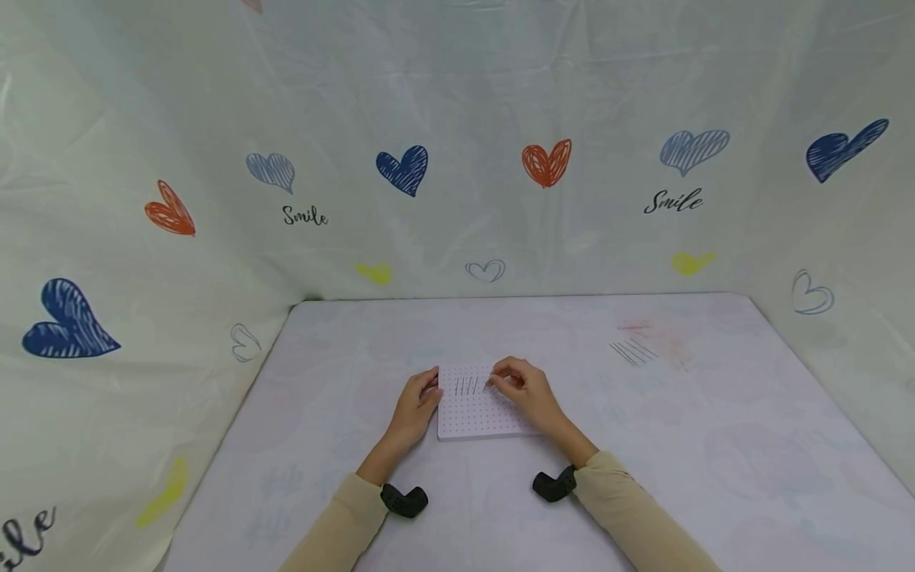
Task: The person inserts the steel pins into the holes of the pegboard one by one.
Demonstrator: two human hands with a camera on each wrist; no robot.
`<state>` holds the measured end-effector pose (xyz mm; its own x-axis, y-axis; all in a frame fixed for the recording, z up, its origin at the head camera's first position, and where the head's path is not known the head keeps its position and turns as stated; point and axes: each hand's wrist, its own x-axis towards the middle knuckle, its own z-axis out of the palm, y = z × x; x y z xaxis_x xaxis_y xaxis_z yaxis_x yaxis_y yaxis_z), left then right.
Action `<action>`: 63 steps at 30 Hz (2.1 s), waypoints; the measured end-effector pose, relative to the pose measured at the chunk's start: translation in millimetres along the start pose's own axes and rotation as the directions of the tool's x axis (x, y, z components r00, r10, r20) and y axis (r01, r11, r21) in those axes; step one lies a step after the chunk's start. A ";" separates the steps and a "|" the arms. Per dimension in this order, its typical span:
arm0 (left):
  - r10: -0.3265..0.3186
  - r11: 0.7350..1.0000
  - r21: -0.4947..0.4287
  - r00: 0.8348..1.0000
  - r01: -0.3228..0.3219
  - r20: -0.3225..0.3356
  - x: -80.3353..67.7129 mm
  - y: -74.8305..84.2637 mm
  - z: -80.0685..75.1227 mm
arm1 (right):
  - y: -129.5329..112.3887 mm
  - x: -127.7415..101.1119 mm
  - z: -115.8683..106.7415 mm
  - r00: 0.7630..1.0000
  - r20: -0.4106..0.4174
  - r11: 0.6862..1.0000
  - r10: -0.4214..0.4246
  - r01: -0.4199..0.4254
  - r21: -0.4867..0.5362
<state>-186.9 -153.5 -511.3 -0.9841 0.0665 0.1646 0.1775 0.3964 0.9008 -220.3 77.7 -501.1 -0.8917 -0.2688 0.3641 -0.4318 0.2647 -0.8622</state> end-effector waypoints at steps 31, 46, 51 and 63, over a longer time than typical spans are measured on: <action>-0.034 0.999 0.007 0.999 0.033 0.002 -0.2 1.6 0.8 | -5.9 1.4 10.7 0.998 0.052 0.972 -0.036 0.047 -0.232; -0.035 0.999 0.001 0.999 0.035 -0.002 -0.5 1.9 0.8 | -3.8 0.4 -7.1 1.000 0.029 0.972 0.007 0.000 -0.233; -0.036 0.999 -0.006 0.999 0.036 -0.003 -0.3 1.8 1.1 | -2.2 1.0 -22.1 0.998 0.008 0.975 0.056 -0.053 -0.216; -0.021 0.999 -0.028 1.000 0.021 -0.009 0.3 -1.3 0.8 | 7.6 1.4 -60.0 0.989 -0.073 0.957 0.127 -0.142 -0.253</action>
<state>-187.5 -153.3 -512.8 -0.9876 0.0502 0.1487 0.1567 0.3715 0.9151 -233.0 134.9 -485.9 -0.9470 -0.1643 0.2760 -0.3208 0.5258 -0.7878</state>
